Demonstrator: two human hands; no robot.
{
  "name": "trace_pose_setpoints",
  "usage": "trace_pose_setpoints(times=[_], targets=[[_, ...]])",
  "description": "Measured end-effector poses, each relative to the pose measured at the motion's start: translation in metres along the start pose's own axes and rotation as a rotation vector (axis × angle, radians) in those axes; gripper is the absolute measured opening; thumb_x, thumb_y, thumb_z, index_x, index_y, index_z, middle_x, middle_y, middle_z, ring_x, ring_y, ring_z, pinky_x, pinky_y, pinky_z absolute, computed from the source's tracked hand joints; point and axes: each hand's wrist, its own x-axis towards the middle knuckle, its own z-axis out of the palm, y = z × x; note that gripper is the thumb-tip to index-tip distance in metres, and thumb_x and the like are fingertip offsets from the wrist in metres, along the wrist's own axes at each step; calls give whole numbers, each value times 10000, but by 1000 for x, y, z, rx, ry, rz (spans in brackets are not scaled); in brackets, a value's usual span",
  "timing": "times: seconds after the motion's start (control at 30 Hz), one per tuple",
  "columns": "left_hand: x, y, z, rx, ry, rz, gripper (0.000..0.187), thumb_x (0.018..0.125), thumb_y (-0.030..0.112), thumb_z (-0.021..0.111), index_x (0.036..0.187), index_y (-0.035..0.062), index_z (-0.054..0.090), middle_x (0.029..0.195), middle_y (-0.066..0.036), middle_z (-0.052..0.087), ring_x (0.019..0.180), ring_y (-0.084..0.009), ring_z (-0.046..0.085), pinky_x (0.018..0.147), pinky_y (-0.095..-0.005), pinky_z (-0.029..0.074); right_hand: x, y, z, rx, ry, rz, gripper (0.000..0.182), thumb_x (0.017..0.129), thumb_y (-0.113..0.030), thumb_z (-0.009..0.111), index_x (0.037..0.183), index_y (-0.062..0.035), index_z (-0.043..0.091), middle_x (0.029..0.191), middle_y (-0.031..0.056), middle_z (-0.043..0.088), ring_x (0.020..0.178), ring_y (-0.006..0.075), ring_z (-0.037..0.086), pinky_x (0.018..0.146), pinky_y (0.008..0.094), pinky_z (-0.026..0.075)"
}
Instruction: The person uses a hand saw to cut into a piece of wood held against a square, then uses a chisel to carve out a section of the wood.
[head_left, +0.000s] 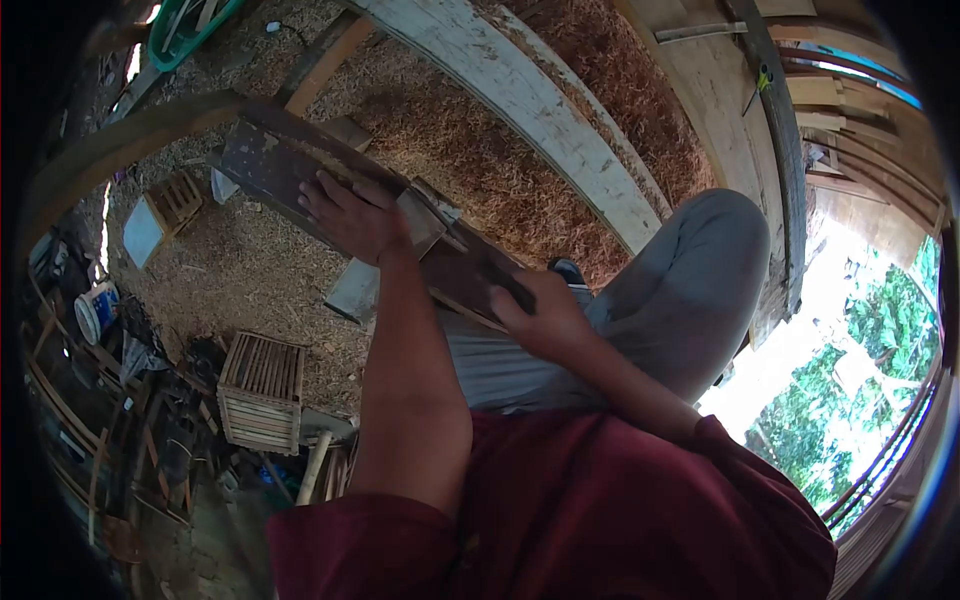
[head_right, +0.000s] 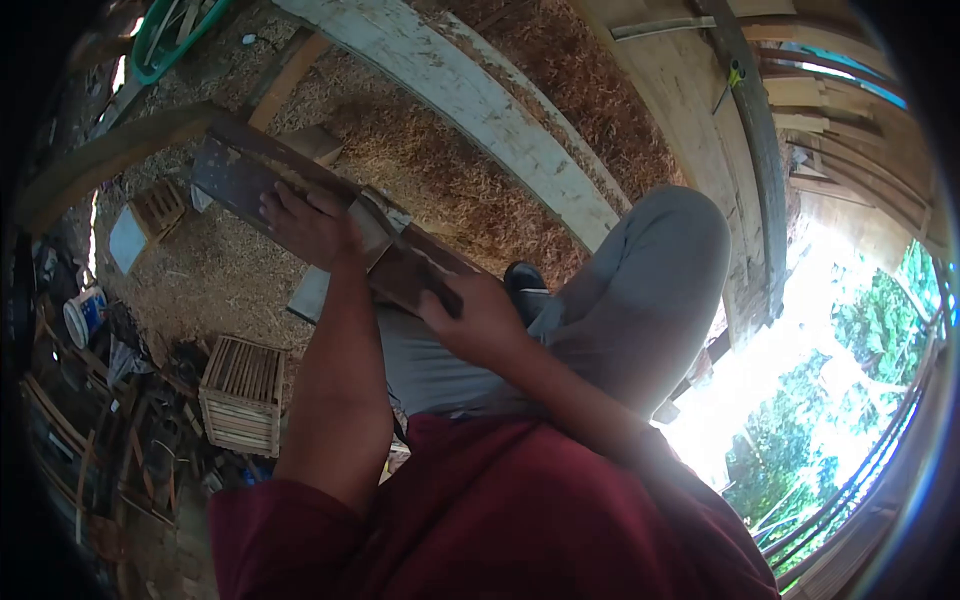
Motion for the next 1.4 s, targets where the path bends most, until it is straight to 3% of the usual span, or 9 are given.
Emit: trace_pose_setpoints(times=[0.23,0.33,0.43,0.73,0.83,0.97,1.17,1.27,1.4], targets=[[5,6,-2,-10,6,-12,602,1102,335,426,1648,82,427,1730,-230,347,1628,-439,295,1329,-584,275,49,-5,26,-34,78,-38,312,952,-274,709,938,37,739,821,279,694,795,470,715,708,531,536],[4,7,-2,-20,44,7,592,1094,330,445,1624,66,466,1704,-245,395,1603,-454,343,1310,-590,299,-2,3,9,-64,165,-292,314,997,-258,665,1088,32,741,811,266,693,711,393,703,697,458,528],[4,5,-1,-9,41,-15,591,1089,324,450,1623,72,465,1708,-236,389,1609,-443,335,1317,-587,289,1,7,12,-51,76,-145,305,1010,-241,660,1108,36,741,803,225,695,693,327,680,686,437,518],[2,4,1,-14,32,-37,615,1057,289,496,1636,87,440,1723,-208,372,1621,-416,321,1345,-556,257,-30,-3,-8,150,17,-3,321,1028,-241,647,925,61,685,652,98,562,614,133,518,599,397,441],[-3,3,0,-11,21,-42,618,1054,288,500,1636,88,441,1727,-206,367,1622,-414,319,1346,-556,255,45,-5,23,17,5,40,364,1032,-260,647,860,60,653,644,88,562,619,126,521,590,382,428],[0,1,3,-36,33,-29,612,1062,297,488,1632,78,452,1729,-213,362,1624,-421,311,1341,-563,247,-7,-2,10,-50,56,-50,387,1037,-261,639,832,66,619,633,108,540,628,130,517,598,390,433],[2,3,0,-26,36,-32,607,1064,294,493,1626,68,460,1725,-228,366,1618,-426,320,1341,-560,244,42,6,23,0,26,-22,348,1029,-245,636,908,80,666,704,221,625,646,258,634,659,434,493],[3,4,-1,-19,40,-37,604,1060,289,501,1621,68,467,1718,-233,375,1616,-426,324,1344,-553,243,24,-10,22,-40,128,-145,358,1031,-244,635,881,80,646,675,195,596,622,223,574,632,413,468],[2,4,-1,-14,36,-52,619,1038,296,503,1619,84,469,1726,-203,375,1623,-399,320,1348,-543,235,-12,12,1,227,15,99,370,1036,-265,649,874,67,634,664,143,551,647,150,542,619,413,438]])
